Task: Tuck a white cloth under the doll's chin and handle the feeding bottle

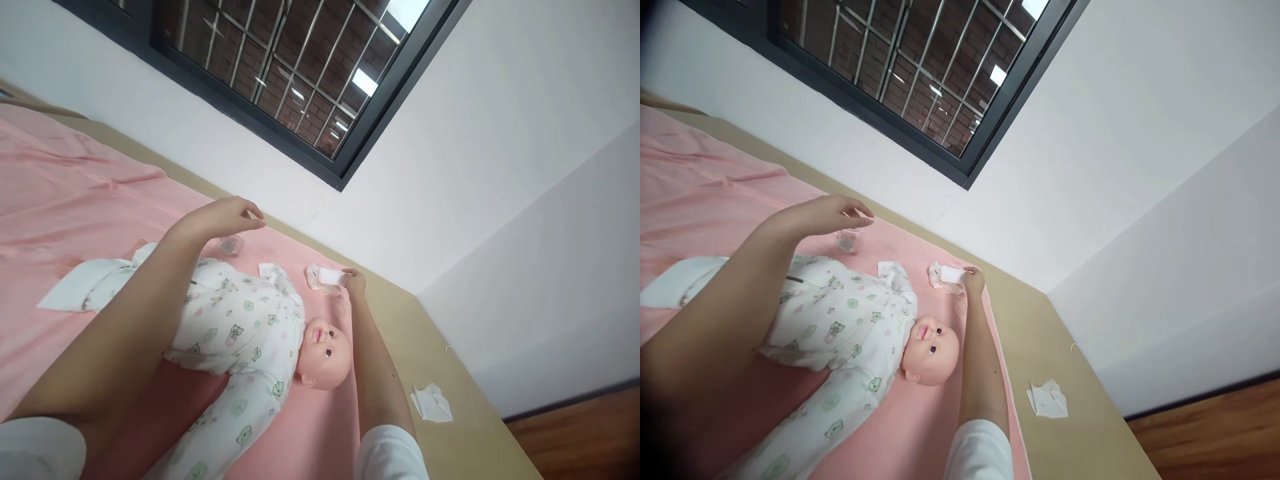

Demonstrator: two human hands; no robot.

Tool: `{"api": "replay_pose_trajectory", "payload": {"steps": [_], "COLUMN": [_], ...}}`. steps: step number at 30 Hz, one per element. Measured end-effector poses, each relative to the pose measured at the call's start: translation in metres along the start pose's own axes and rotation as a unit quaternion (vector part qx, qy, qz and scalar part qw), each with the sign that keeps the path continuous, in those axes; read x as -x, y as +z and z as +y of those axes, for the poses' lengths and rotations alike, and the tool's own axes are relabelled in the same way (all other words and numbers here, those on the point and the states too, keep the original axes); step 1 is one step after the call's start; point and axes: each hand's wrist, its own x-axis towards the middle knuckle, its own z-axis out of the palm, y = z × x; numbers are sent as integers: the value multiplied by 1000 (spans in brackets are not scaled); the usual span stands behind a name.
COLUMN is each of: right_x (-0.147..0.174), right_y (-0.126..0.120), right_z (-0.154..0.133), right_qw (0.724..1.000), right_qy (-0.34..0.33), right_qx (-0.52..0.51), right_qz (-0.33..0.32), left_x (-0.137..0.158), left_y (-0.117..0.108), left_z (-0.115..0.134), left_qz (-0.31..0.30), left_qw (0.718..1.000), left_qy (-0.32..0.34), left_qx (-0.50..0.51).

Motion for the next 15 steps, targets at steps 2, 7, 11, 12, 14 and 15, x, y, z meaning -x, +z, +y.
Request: {"api": "replay_pose_trajectory", "payload": {"steps": [2, 7, 11, 12, 14, 15], "right_x": [1, 12, 29, 33, 41, 45], "right_y": [-5, -15, -35, -40, -48, -50], "right_z": [-3, -6, 7, 12, 26, 34], "right_qw": [1000, 998, 998, 997, 993, 990], "right_qy": [6, 25, 24, 23, 21, 21], "right_qx": [27, 57, 46, 40, 22, 10], "right_qz": [-3, -28, 42, 69, 118, 136], "left_x": [1, 13, 26, 28, 32, 33], "left_y": [-1, -11, -20, -22, -24, -24], "left_z": [0, 5, 11, 12, 15, 16], "left_qz": [-1, 23, 33, 35, 44, 50], "left_qw": [1000, 1000, 999, 999, 998, 998], "left_qy": [-6, 2, 28, 30, 30, 28], "left_qx": [0, -10, 8, 15, 24, 28]}}
